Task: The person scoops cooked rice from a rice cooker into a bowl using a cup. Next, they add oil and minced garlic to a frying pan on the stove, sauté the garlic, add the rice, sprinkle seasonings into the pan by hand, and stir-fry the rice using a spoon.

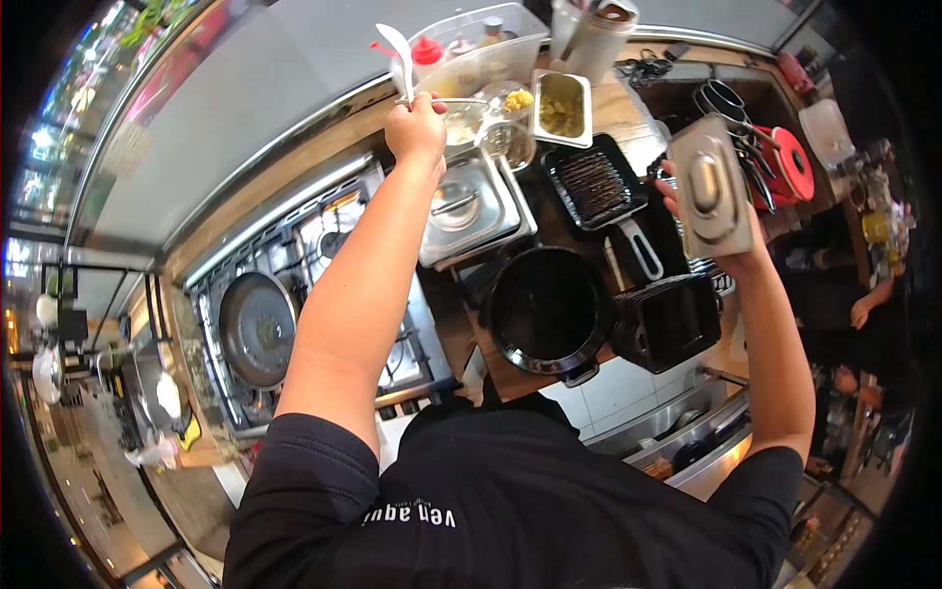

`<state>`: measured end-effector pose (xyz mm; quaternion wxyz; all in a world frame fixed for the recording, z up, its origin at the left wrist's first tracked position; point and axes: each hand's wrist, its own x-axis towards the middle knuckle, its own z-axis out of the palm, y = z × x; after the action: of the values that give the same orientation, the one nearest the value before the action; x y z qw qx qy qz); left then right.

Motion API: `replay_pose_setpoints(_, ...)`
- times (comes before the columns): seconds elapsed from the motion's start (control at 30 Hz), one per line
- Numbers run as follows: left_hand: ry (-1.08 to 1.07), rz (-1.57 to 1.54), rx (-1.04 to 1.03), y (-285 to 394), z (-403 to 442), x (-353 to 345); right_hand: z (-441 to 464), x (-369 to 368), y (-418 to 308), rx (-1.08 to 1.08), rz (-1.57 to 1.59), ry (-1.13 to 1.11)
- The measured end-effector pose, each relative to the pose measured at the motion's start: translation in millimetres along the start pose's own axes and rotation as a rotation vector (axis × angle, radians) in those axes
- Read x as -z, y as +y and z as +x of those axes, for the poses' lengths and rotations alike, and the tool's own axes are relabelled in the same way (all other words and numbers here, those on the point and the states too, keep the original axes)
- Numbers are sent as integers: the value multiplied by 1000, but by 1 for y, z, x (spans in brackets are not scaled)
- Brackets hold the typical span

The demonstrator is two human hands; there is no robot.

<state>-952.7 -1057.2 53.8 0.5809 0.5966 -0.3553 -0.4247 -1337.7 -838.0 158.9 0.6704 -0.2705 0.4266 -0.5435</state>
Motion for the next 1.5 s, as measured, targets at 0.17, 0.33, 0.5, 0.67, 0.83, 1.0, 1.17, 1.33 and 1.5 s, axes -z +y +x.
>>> replay_pose_setpoints(0.17,47,-347,70,36,-39,139,-62,-24,8,83,109,-122)
replay_pose_setpoints(0.33,391,21,-253,60,-68,361,-106,-30,47,-26,247,-402)
replay_pose_setpoints(0.5,607,776,-485,61,-126,515,-146,-108,117,-95,315,-290)
replay_pose_setpoints(0.67,294,923,-499,-9,-134,575,-160,-207,202,-221,446,-197)
replay_pose_setpoints(0.83,357,829,-747,54,-161,575,-186,-234,228,-287,382,-208)
replay_pose_setpoints(1.0,306,764,-565,1,-156,582,-213,-241,253,-301,433,-85)
replay_pose_setpoints(1.17,383,677,-621,0,-143,601,-246,-242,258,-289,456,-62)
replay_pose_setpoints(1.33,408,677,-780,23,-142,596,-260,-235,250,-177,497,-9)
replay_pose_setpoints(1.5,296,848,-540,-3,-145,584,-255,-230,204,45,242,-11)
